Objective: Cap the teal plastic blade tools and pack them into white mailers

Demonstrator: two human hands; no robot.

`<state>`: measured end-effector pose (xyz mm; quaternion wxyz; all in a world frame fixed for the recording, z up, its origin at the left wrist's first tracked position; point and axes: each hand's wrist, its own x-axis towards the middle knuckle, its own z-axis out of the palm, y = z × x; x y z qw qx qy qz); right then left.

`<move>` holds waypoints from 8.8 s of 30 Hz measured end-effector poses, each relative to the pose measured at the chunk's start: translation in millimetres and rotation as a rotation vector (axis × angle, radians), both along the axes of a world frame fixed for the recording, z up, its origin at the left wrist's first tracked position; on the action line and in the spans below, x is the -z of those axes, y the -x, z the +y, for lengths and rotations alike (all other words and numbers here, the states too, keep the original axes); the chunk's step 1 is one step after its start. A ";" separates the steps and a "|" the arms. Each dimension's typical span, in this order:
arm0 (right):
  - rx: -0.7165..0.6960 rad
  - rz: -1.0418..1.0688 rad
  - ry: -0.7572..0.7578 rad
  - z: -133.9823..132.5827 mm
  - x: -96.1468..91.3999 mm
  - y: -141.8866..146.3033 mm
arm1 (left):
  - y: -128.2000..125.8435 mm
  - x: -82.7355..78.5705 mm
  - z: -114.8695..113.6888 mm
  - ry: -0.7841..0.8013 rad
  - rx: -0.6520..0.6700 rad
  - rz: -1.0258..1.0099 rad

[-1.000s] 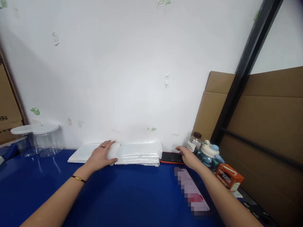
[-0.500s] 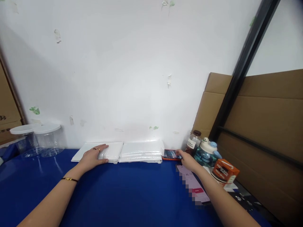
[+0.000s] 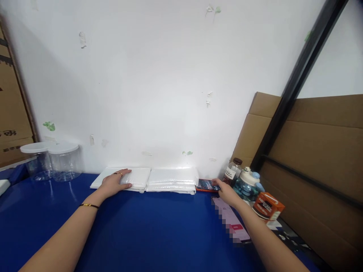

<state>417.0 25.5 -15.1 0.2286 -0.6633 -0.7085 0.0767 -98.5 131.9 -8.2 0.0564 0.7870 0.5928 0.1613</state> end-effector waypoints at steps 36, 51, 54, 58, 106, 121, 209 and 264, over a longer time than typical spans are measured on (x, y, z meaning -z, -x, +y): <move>-0.180 0.547 -0.445 -67.0 -50.0 250.2 | -56.7 -74.8 -93.4 0.095 0.635 -0.192; 0.045 1.683 0.017 -58.1 -21.6 227.7 | -82.3 -61.9 -142.7 -0.274 0.361 0.192; 0.126 1.793 0.076 -53.3 -16.3 228.2 | -83.0 -91.7 -138.0 -0.392 0.415 0.347; 0.042 1.885 0.233 -50.0 -7.8 240.1 | -101.6 -127.1 -139.3 -0.532 0.547 0.511; 0.295 -0.026 0.003 -48.2 21.4 203.1 | 80.4 -47.5 -102.4 0.217 0.113 0.345; -0.341 0.187 -0.036 -35.4 1.5 163.7 | 56.4 7.0 -123.1 0.108 0.520 0.311; -0.290 0.085 0.072 -48.7 5.5 178.6 | -124.6 2.8 -90.8 0.184 0.637 -0.065; -0.313 0.079 0.086 -52.3 -5.6 147.3 | -114.7 -5.6 -81.5 0.247 0.552 -0.219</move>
